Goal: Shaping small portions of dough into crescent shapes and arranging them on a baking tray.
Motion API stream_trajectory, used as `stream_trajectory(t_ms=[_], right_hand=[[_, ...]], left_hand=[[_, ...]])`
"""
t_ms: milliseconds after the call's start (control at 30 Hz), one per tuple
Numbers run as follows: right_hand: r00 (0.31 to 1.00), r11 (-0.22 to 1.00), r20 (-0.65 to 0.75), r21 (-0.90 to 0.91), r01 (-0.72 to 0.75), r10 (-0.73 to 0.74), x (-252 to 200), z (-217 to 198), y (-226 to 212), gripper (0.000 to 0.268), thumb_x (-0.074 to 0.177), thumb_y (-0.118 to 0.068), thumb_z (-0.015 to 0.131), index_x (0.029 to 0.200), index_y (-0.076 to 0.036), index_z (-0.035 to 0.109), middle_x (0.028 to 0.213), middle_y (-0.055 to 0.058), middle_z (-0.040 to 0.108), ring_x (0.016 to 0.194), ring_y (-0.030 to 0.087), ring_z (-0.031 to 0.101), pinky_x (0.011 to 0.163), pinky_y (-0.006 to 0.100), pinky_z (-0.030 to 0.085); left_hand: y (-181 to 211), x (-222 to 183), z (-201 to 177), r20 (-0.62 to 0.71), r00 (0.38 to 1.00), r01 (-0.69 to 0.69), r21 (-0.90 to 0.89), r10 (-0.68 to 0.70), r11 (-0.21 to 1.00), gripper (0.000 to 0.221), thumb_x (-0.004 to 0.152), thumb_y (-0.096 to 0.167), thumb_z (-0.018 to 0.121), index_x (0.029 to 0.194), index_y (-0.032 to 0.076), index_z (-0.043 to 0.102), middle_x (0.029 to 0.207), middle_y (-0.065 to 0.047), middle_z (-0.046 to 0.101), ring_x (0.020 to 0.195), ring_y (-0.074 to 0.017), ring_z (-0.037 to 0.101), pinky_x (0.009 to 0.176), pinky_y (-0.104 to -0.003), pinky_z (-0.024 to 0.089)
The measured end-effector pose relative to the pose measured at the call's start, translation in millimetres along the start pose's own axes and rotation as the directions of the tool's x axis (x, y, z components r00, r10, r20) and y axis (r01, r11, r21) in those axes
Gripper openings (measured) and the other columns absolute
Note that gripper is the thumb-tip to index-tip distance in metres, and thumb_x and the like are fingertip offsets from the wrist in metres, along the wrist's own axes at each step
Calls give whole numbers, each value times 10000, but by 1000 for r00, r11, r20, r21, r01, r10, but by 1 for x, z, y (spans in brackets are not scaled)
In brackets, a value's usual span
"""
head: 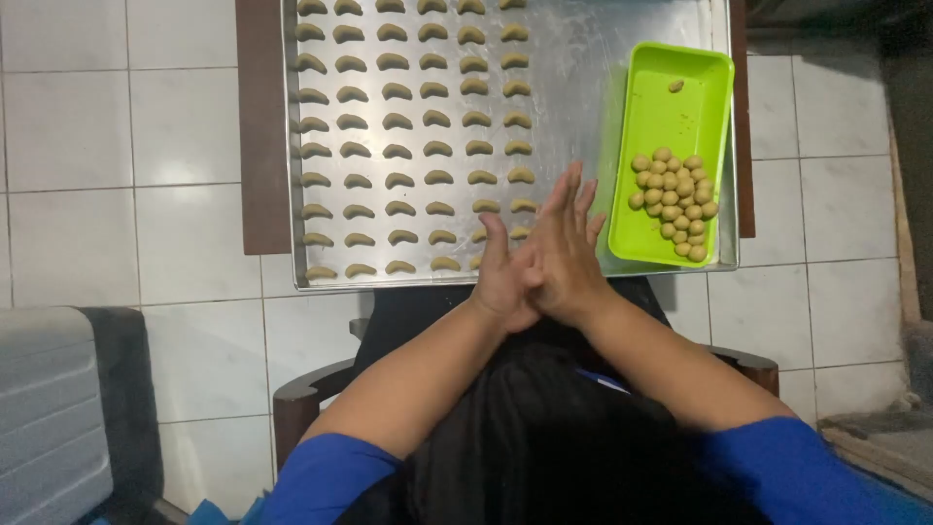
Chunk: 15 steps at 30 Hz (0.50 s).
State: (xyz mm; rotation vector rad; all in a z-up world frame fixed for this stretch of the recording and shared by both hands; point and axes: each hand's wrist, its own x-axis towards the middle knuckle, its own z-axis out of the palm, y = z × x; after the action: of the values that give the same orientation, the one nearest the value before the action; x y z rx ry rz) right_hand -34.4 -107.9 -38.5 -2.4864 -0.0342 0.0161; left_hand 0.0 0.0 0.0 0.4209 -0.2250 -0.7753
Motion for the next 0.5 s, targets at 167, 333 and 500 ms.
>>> stream_trajectory(t_ms=[167, 333, 500], right_hand=[[941, 968, -263, 73, 239, -213, -22, -30, 6, 1008, 729, -708, 579, 1464, -59, 347, 1326, 139, 526, 1113, 364, 583, 925, 411, 482], [905, 972, -372, 32, 232, -204, -35, -13, 3, 583, 721, -347, 939, 1230, -126, 762, 1040, -20, 743, 873, 188, 730, 774, 282, 587], [933, 955, -323, 190, 229, -159, -30, -26, -13, 274, 857, -116, 821, 1130, -104, 800, 978, 85, 765, 851, 298, 742, 714, 363, 588]], left_hand=[[-40, -6, -86, -27, 972, 194, -460, -233, 866, 1011, 667, 1070, 328, 1285, 288, 502, 1447, -146, 539, 1166, -285, 624, 771, -292, 521], [-44, -5, -78, -144, 964, 136, -456, -224, 880, 1051, 672, 1076, 275, 1340, 274, 398, 1668, -152, 228, 1485, -377, 328, 1170, -577, 347], [-23, -6, -50, -229, 964, 143, 28, -133, 989, 1093, 870, 902, 115, 1621, 172, -199, 1693, -222, -40, 1552, -399, -8, 1254, -552, 68]])
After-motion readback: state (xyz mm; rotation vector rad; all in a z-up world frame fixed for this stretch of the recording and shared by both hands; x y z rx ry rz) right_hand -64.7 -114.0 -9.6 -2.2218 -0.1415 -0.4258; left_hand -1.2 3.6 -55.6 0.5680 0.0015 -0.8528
